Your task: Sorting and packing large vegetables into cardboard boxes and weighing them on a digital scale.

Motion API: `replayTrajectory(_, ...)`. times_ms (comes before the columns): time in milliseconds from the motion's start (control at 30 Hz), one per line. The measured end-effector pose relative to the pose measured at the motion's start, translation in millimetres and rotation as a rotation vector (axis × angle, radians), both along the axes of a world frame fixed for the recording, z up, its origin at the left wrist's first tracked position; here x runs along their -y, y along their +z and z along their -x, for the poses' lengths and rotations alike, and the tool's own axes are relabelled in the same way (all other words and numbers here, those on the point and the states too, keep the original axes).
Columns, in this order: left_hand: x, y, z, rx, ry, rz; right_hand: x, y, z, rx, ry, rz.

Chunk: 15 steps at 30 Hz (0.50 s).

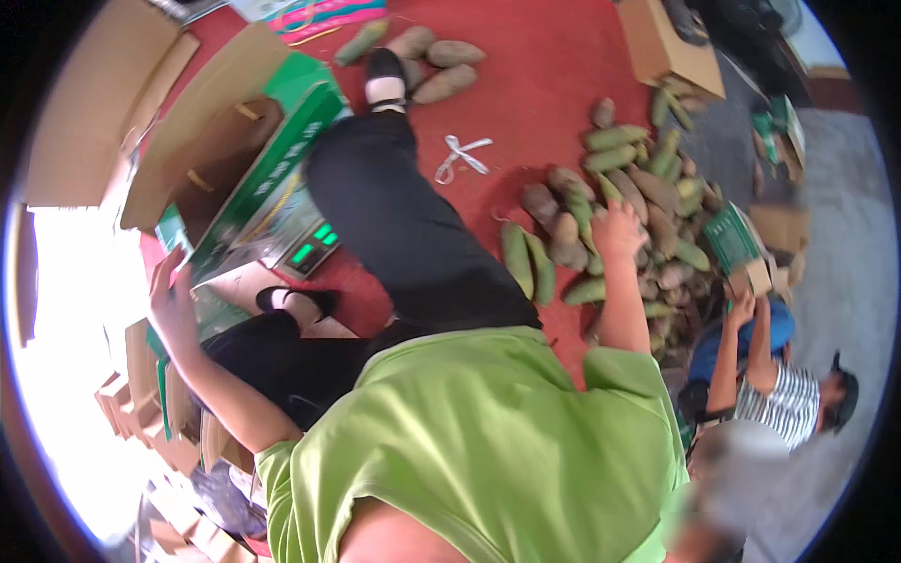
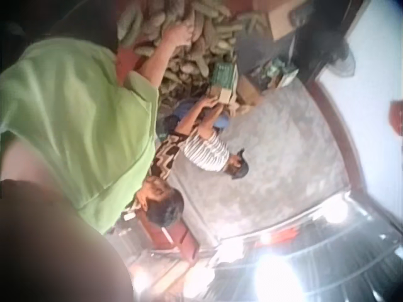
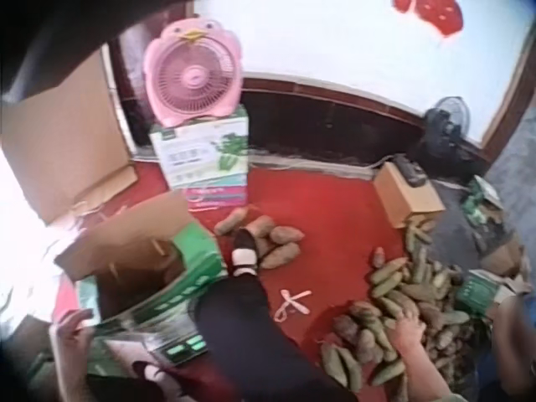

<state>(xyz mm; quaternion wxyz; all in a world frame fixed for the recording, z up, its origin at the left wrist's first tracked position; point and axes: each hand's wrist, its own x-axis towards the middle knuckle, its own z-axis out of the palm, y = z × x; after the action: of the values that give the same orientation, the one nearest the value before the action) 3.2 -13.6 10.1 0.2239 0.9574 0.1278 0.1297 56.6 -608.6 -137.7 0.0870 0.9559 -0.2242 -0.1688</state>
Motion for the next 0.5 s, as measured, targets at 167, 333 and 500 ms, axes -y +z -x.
replayTrajectory(167, 4, 3, 3, 0.004, 0.039, 0.07, -18, -11, -10, -0.064, 0.086, -0.141)
replayTrajectory(333, 0, 3, 5, 0.016, 0.033, 0.029, -41, -21, -53, 0.108, 0.276, -0.656)
replayTrajectory(500, -4, 2, 11, 0.046, 0.065, 0.033, -121, 41, -133, 0.206, 0.469, -0.841)
